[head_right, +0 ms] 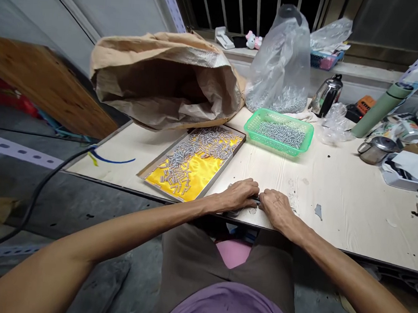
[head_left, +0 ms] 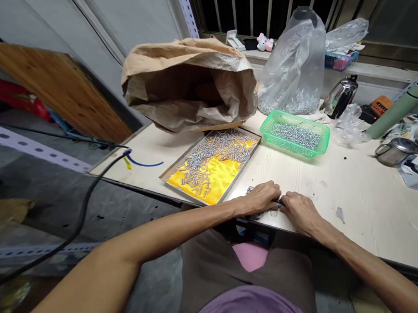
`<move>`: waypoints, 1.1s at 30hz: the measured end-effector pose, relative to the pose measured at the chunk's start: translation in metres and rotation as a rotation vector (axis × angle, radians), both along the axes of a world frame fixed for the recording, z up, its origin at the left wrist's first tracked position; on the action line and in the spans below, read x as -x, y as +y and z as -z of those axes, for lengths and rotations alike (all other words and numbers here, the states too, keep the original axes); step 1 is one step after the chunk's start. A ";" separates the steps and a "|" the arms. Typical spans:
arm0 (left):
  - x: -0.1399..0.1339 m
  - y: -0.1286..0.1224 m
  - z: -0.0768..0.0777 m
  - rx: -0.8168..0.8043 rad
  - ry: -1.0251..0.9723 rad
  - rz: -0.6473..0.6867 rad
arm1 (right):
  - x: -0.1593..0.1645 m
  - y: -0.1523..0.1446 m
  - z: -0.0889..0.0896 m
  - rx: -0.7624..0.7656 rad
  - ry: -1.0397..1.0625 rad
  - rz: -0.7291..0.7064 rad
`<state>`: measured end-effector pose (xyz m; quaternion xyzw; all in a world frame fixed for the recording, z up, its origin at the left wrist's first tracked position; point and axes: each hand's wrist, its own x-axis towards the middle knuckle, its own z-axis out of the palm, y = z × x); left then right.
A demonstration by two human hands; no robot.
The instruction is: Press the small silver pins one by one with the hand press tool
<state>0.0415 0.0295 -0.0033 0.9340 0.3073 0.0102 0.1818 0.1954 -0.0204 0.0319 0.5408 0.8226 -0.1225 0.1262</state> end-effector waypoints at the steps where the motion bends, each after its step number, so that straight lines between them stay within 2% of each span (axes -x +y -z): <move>1: 0.000 0.001 0.000 0.002 0.005 -0.004 | -0.001 0.000 0.002 -0.016 0.004 -0.005; 4: -0.001 -0.001 -0.002 -0.020 0.007 -0.057 | -0.007 0.003 0.008 -0.101 0.036 -0.025; 6: -0.001 -0.010 0.000 -0.066 -0.017 -0.145 | -0.016 0.008 0.012 -0.161 0.108 -0.063; 9: -0.003 -0.036 0.012 -0.171 -0.108 -0.256 | -0.033 0.020 0.018 -0.171 0.269 -0.139; 11: -0.006 -0.057 0.024 -0.236 -0.194 -0.254 | -0.040 0.027 0.023 -0.187 0.319 -0.127; 15: -0.015 -0.085 0.037 -0.273 -0.301 -0.193 | -0.037 0.041 0.028 -0.295 0.223 -0.048; 21: -0.017 -0.087 0.031 -0.253 -0.318 -0.206 | -0.005 0.064 0.011 -0.326 0.019 0.028; 23: -0.017 -0.086 0.033 -0.241 -0.335 -0.209 | 0.012 0.060 0.005 -0.320 0.046 -0.082; 28: -0.020 -0.086 0.047 -0.133 -0.316 -0.218 | 0.060 0.033 0.001 -0.182 0.123 -0.546; 33: -0.022 -0.086 0.052 -0.084 -0.262 -0.219 | 0.077 0.027 0.008 -0.209 0.004 -0.705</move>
